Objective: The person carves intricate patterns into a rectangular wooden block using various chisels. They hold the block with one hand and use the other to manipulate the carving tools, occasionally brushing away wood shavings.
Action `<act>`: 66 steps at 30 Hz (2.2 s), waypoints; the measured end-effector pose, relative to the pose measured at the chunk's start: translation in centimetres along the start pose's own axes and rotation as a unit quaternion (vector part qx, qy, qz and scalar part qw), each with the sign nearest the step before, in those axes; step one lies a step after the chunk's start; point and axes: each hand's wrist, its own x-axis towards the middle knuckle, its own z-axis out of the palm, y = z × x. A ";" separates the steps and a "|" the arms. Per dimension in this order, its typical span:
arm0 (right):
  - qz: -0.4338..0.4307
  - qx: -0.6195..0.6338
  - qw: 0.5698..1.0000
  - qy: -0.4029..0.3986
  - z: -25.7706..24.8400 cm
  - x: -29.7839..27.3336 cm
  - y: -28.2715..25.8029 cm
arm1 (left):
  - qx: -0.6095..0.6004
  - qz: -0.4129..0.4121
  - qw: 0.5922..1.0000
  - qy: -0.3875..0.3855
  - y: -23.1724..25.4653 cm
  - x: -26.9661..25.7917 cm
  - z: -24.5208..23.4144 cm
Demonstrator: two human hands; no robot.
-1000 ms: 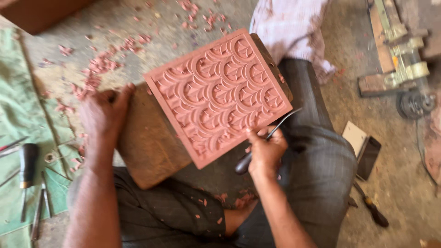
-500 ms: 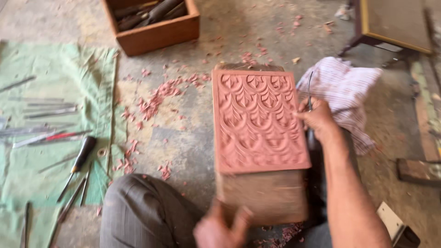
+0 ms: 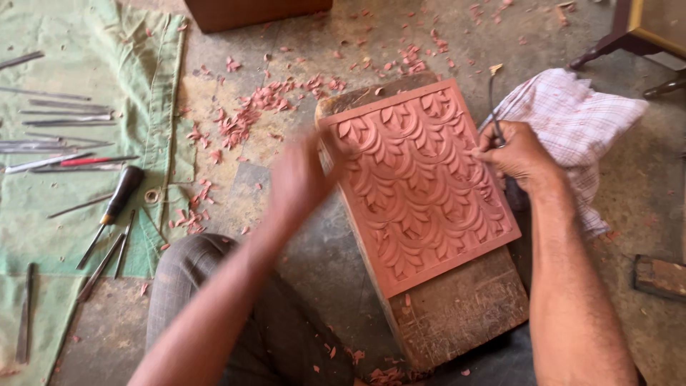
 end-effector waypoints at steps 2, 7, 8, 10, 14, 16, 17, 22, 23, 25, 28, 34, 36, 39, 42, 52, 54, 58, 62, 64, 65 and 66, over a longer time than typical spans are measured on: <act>-0.043 0.004 0.999 -0.002 0.4 -0.1 0.0 | 0.096 0.133 0.971 0.177 -1.9 5.7 1.0; -0.065 -0.005 0.998 0.002 0.3 0.2 0.6 | -0.055 -0.147 0.975 -0.160 -3.4 10.0 1.6; -0.080 0.006 0.997 -0.002 0.4 0.4 0.6 | -0.056 -0.161 0.971 -0.165 -3.2 9.7 1.4; -0.071 0.013 0.997 -0.017 1.3 0.4 0.2 | -0.045 -0.169 0.973 -0.150 -3.1 8.1 -0.1; -0.086 -0.002 0.995 -0.043 3.1 -0.9 -0.7 | -0.013 -0.162 0.984 -0.074 -2.4 3.3 -3.1; -0.108 -0.020 0.992 -0.062 4.6 -1.8 -1.3 | -0.006 -0.178 0.983 -0.051 -2.4 0.7 -4.7; -0.099 -0.036 0.992 -0.070 5.2 -2.1 -1.9 | -0.006 -0.183 0.982 -0.045 -2.4 -0.5 -5.7; -0.124 -0.065 0.983 -0.117 9.1 -3.5 -4.5 | 0.085 -0.223 0.970 -0.055 -3.0 -5.9 -9.7; -0.135 -0.054 0.980 -0.136 9.9 -3.2 -4.9 | 0.093 -0.225 0.969 -0.047 -3.2 -6.9 -10.5; -0.144 -0.051 0.975 -0.163 11.6 -3.0 -5.7 | 0.109 -0.269 0.955 -0.067 -3.4 -8.3 -12.1; -0.143 -0.052 0.972 -0.181 12.2 -3.0 -7.0 | 0.166 -0.247 0.953 -0.053 -3.2 -9.1 -12.9; -0.235 -0.100 0.966 0.026 9.8 -7.2 -7.9 | 0.061 -0.110 0.984 -0.128 2.7 -8.2 -9.9; -0.281 -0.106 0.943 0.142 8.4 -9.7 -7.9 | 0.075 -0.096 0.955 -0.271 4.3 -7.6 -7.4; 0.031 0.184 0.970 0.156 7.1 -15.2 -7.2 | 0.172 0.150 0.966 -0.125 6.1 -9.6 -4.4; 0.117 0.439 0.889 0.062 8.0 -20.8 -5.1 | 0.070 0.150 0.978 -0.123 7.1 -11.0 -2.6; 0.152 0.543 0.823 -0.068 15.1 -31.7 -1.5 | 0.080 0.267 0.937 -0.211 8.3 -14.0 -1.8; 0.092 0.558 0.815 -0.122 15.7 -31.8 -2.1 | -0.234 0.175 0.948 -0.128 7.8 -15.1 -4.7; 0.062 0.622 0.750 -0.215 17.5 -31.9 -3.7 | -0.173 0.081 0.981 0.027 6.2 -13.8 -7.8; 0.172 0.621 0.746 -0.167 20.3 -31.7 -5.6 | 0.029 -0.017 0.999 0.028 3.3 -12.2 -9.9; 0.179 0.608 0.760 -0.144 21.6 -31.6 -6.6 | 0.120 -0.074 0.989 -0.045 2.0 -11.2 -10.6; 0.179 0.600 0.768 -0.132 22.1 -31.4 -7.2 | 0.113 -0.094 0.986 -0.075 1.9 -11.0 -10.8; 0.205 0.579 0.779 -0.125 22.4 -31.1 -7.8 | 0.106 -0.115 0.982 -0.106 1.8 -10.8 -10.9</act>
